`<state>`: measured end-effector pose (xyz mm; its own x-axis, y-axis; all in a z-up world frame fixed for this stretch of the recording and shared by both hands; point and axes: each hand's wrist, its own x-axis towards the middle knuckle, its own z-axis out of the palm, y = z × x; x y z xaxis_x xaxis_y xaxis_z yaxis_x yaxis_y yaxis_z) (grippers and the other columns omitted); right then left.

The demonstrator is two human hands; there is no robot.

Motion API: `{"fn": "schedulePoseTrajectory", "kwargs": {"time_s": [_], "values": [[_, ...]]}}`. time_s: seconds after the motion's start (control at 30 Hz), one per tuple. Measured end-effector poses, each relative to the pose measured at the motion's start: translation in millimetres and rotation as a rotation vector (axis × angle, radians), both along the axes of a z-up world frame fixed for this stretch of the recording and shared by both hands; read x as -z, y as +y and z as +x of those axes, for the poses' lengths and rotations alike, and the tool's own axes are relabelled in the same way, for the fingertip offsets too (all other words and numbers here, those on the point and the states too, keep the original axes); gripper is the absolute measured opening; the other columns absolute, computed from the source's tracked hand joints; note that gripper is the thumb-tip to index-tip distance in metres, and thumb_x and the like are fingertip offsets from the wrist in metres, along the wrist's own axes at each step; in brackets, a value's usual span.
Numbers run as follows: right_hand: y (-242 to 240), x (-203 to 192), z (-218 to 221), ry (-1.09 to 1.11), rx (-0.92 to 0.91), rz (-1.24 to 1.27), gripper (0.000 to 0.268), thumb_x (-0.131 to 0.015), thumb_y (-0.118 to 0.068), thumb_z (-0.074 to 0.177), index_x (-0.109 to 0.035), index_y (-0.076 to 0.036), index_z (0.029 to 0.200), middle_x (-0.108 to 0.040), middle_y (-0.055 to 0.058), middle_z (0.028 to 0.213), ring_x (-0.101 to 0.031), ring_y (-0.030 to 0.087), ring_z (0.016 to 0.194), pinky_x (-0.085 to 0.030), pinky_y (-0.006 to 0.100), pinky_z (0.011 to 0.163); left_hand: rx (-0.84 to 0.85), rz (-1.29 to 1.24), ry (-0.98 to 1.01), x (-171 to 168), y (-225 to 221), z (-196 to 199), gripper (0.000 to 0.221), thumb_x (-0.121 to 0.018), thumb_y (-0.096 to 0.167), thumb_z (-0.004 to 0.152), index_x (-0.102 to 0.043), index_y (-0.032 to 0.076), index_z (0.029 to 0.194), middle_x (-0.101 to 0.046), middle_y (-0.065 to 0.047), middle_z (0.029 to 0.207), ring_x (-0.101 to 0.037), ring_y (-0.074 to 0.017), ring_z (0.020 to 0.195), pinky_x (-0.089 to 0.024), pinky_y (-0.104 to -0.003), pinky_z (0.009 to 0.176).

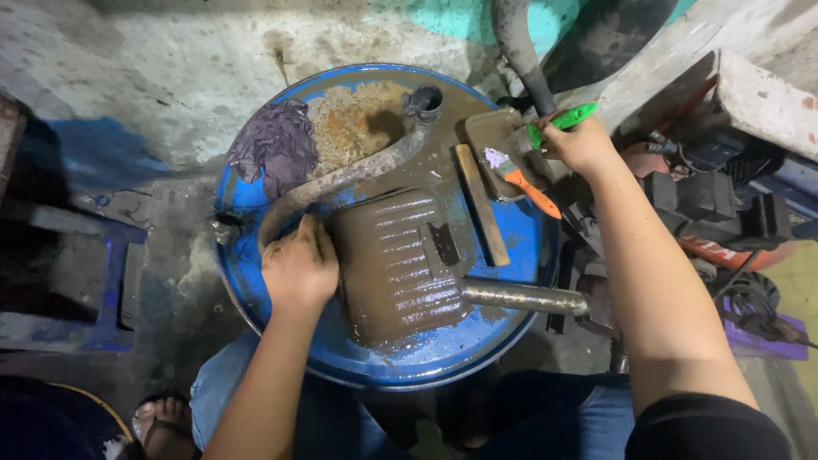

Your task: Scrubbing a metal muffler body with various brushes to remove dirt and rust on a blue barrel work surface.

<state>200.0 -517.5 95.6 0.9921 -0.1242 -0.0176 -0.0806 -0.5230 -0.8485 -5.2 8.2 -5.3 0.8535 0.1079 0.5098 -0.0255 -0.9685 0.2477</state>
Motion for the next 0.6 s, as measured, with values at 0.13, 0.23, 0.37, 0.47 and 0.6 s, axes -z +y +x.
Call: {"fn": "schedulePoseTrajectory", "kwargs": {"time_s": [0.13,0.23,0.37,0.47,0.6], "values": [[-8.5,8.8,5.8,-0.018,-0.001,-0.027,0.024,-0.085,-0.014,0.116,-0.087,0.0,0.135,-0.081,0.043,0.113,-0.088,0.049,0.097,-0.08,0.055,0.082,-0.013,-0.002,-0.029,-1.7,-0.3,0.6,0.031,-0.058,0.033,0.126,-0.081,0.02,0.11,-0.072,-0.001,0.064,-0.08,-0.0238,0.065,-0.063,-0.038,0.078],[-10.0,10.9,3.1,-0.001,0.009,-0.05,0.026,-0.086,-0.017,0.115,-0.087,-0.001,0.136,-0.082,0.042,0.114,-0.089,0.047,0.095,-0.08,0.055,0.081,-0.009,-0.001,-0.016,-6.1,-1.5,-0.9,0.034,-0.057,0.033,0.126,-0.078,0.021,0.103,-0.068,-0.002,0.061,-0.077,-0.0246,0.061,-0.062,-0.038,0.075],[-7.7,9.8,1.1,0.018,0.018,-0.091,0.028,-0.083,-0.019,0.117,-0.087,-0.002,0.139,-0.083,0.037,0.106,-0.089,0.044,0.094,-0.079,0.053,0.083,0.013,-0.044,0.005,-9.4,-1.3,-2.1,0.034,-0.056,0.032,0.127,-0.081,0.017,0.11,-0.07,-0.002,0.063,-0.078,-0.0248,0.062,-0.063,-0.039,0.077],[-14.1,18.5,8.0,-0.007,0.002,-0.355,0.031,-0.082,-0.037,0.12,-0.09,-0.013,0.139,-0.088,0.023,0.102,-0.087,0.041,0.106,-0.071,0.056,0.094,0.029,-0.052,0.031,-10.1,-0.8,-2.2,0.035,-0.055,0.032,0.127,-0.084,0.016,0.114,-0.072,-0.003,0.064,-0.078,-0.0245,0.062,-0.064,-0.04,0.078],[23.5,-14.3,-6.5,-0.12,0.039,-0.467,0.034,-0.086,-0.049,0.122,-0.093,-0.017,0.131,-0.09,0.016,0.106,-0.086,0.046,0.118,-0.064,0.064,0.104,-0.01,-0.028,0.047,-8.6,-1.9,-2.1,0.036,-0.056,0.035,0.126,-0.082,0.017,0.11,-0.073,-0.002,0.066,-0.08,-0.0254,0.065,-0.063,-0.041,0.079]]}}
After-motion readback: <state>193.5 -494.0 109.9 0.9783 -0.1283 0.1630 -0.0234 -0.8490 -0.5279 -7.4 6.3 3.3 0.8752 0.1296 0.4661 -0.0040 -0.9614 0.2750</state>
